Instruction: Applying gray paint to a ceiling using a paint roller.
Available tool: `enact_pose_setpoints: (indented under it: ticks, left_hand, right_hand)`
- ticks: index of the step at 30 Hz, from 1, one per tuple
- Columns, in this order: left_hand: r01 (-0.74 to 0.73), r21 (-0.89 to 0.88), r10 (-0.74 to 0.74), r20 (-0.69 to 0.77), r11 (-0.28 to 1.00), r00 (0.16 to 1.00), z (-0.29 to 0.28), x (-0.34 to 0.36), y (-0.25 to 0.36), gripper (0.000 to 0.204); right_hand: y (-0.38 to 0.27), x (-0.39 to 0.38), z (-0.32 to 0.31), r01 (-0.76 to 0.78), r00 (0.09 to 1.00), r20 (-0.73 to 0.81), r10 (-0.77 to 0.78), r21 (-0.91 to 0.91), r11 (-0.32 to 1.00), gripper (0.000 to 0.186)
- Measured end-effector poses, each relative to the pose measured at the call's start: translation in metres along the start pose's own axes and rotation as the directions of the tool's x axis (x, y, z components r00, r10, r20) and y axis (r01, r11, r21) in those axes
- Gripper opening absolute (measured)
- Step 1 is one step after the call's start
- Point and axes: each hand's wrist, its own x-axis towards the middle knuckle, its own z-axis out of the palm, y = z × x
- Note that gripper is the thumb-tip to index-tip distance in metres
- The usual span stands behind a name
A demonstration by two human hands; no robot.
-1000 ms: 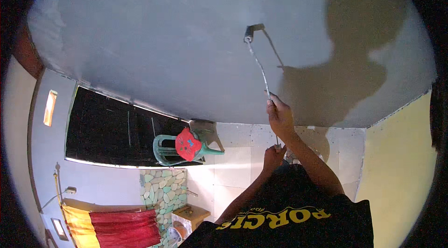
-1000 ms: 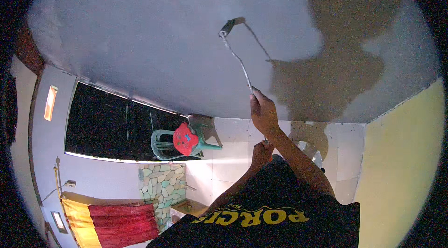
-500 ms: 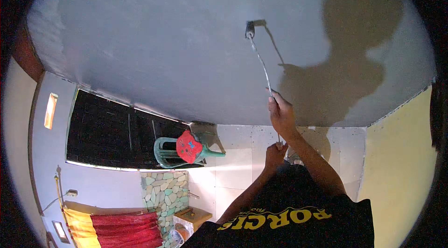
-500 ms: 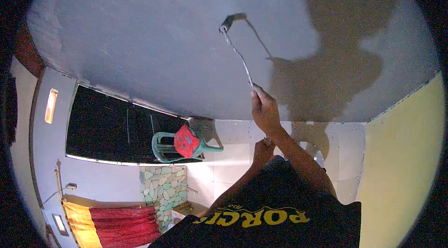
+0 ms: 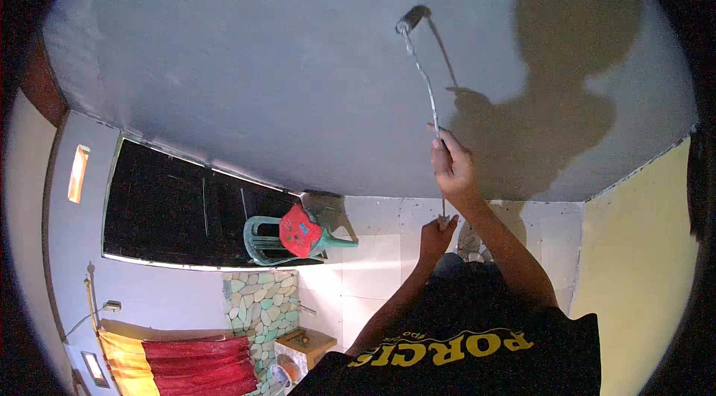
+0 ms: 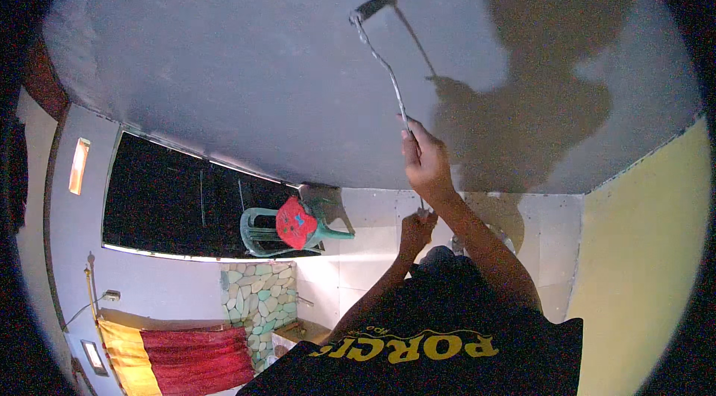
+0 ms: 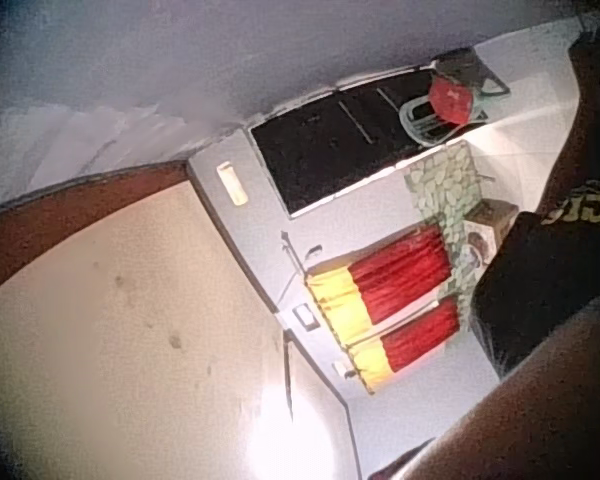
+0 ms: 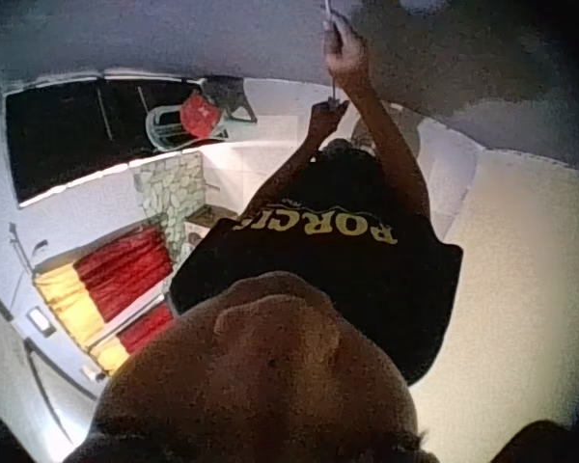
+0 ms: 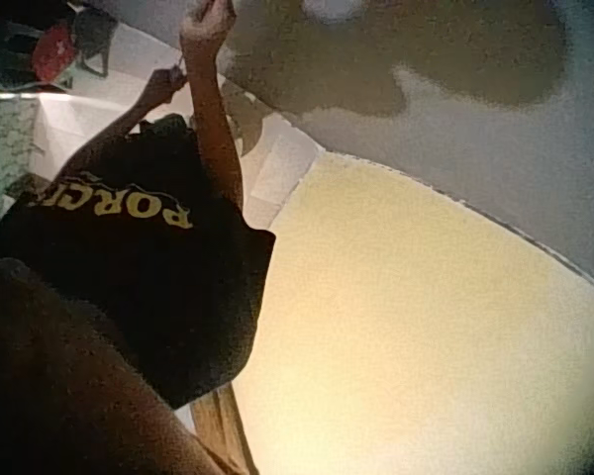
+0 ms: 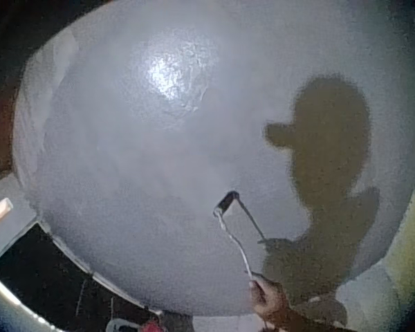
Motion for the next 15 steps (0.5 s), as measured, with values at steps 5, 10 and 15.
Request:
enact_pose_setpoints:
  ticks: [5,10,15]
  left_hand:
    - [0.200,-0.236,-0.174,0.126,0.951,0.977,0.020,-0.032,-0.036,0.047]
    - [-0.070,-0.213,0.066,-0.024,0.974,0.998,0.005,-0.012,-0.039,0.049]
    - [-0.086,-0.188,0.071,-0.086,0.978,0.994,-0.008,0.010,0.021,0.041]
  right_hand:
    - [0.032,-0.026,-0.001,-0.037,0.999,0.033,0.044,-0.174,0.984,0.030]
    - [0.005,-0.009,0.010,-0.024,0.999,0.037,0.024,0.000,1.000,0.029]
    - [-0.012,0.015,-0.002,-0.062,0.998,-0.002,0.063,0.092,0.994,0.028]
